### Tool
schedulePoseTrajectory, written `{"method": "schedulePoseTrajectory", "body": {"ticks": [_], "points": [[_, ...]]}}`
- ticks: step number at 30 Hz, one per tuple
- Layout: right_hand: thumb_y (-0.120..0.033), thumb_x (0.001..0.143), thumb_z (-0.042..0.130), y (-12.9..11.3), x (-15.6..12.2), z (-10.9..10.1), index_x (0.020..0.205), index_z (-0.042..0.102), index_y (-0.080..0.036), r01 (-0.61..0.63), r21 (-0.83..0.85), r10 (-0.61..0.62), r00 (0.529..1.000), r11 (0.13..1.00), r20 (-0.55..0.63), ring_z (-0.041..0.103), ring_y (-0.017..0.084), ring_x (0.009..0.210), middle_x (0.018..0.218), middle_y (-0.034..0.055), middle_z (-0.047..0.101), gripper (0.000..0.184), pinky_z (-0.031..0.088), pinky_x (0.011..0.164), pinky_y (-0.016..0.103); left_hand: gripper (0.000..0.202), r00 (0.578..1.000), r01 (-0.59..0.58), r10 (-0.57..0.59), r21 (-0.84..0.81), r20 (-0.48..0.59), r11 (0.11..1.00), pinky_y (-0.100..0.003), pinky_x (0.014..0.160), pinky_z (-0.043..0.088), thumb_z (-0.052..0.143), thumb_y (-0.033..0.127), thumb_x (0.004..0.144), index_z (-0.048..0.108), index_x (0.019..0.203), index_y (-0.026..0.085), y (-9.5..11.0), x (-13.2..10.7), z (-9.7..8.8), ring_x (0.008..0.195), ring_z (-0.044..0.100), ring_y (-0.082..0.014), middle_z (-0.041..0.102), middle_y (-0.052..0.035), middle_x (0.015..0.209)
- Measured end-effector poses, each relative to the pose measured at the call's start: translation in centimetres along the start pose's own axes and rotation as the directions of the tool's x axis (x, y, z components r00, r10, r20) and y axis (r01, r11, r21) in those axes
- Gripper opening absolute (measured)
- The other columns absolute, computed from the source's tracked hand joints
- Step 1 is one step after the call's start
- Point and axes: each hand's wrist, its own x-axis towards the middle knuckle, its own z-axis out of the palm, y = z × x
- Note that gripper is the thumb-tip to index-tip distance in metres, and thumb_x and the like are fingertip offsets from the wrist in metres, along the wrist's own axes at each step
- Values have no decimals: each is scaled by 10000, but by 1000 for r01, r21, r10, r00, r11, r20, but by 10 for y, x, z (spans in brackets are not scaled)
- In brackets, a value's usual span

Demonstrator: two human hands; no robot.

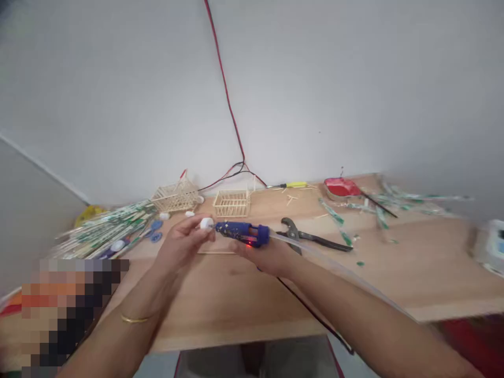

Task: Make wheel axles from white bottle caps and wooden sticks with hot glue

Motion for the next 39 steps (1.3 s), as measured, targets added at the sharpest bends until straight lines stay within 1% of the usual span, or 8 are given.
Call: {"method": "schedulePoseTrajectory", "body": {"ticks": [7, 13, 18, 22, 27, 30, 34, 39], "points": [[-618, 732, 579, 9, 2, 7, 637, 509, -155, -81, 340, 61, 996, 937, 69, 378, 54, 472, 592, -22, 476, 478, 279, 457, 212, 290, 998, -46, 46, 10, -37, 999, -295, 696, 477, 726, 177, 689, 679, 976, 179, 5, 1, 4, 660, 610, -126, 646, -8, 724], [-592, 705, 635, 4, 1, 11, 622, 514, -147, -213, 609, 163, 977, 764, 138, 355, 36, 443, 593, -32, 473, 469, 262, 450, 200, 289, 993, -107, 109, 36, -34, 994, -305, 716, 495, 723, 162, 688, 684, 972, 196, 1, 2, 3, 680, 623, -123, 640, -20, 847], [-594, 673, 662, 1, 0, 14, 632, 508, -151, -289, 706, 216, 957, 647, 193, 335, 25, 432, 613, -33, 496, 472, 253, 442, 187, 317, 990, -126, 128, 36, -54, 991, -318, 744, 504, 717, 149, 692, 679, 1000, 213, -3, 2, 1, 700, 636, -127, 641, -21, 897], [-612, 707, 618, 6, 1, 14, 619, 511, -150, -206, 589, 171, 978, 781, 116, 365, 39, 448, 610, -22, 490, 482, 278, 452, 202, 298, 995, -81, 82, 28, -51, 996, -306, 728, 503, 713, 153, 700, 676, 991, 202, -1, 1, 1, 689, 637, -128, 660, -14, 810], [-587, 746, 582, 2, -1, 5, 688, 589, -176, -58, 131, 62, 998, 990, -24, 424, 89, 505, 556, -18, 485, 415, 336, 477, 223, 270, 999, -21, 20, -15, -40, 1000, -278, 699, 489, 704, 173, 718, 667, 985, 172, 2, 0, 4, 661, 626, -121, 669, -16, 711], [-550, 754, 579, -5, -3, 1, 823, 657, -209, 1, -65, -6, 997, 998, -73, 493, 125, 571, 588, -10, 537, 357, 406, 536, 245, 247, 1000, 2, -3, -42, -14, 999, -264, 690, 478, 696, 184, 729, 668, 974, 159, 2, 0, 4, 654, 620, -117, 669, -22, 687], [-503, 743, 609, -6, -3, -2, 1009, 663, -253, 66, -157, -81, 993, 985, -91, 595, 182, 754, 828, 8, 659, 369, 474, 689, 295, 233, 1000, 21, -21, -80, 4, 997, -258, 671, 470, 701, 206, 725, 676, 951, 157, 2, 0, 5, 639, 614, -116, 668, -25, 690], [-488, 751, 601, -3, -2, -4, 909, 660, -222, 124, -223, -141, 988, 967, -64, 594, 180, 734, 761, 0, 645, 315, 468, 677, 284, 234, 999, 40, -39, -43, 18, 998, -258, 655, 460, 687, 232, 742, 675, 961, 151, -1, 0, 2, 624, 606, -121, 665, -32, 664]]}}
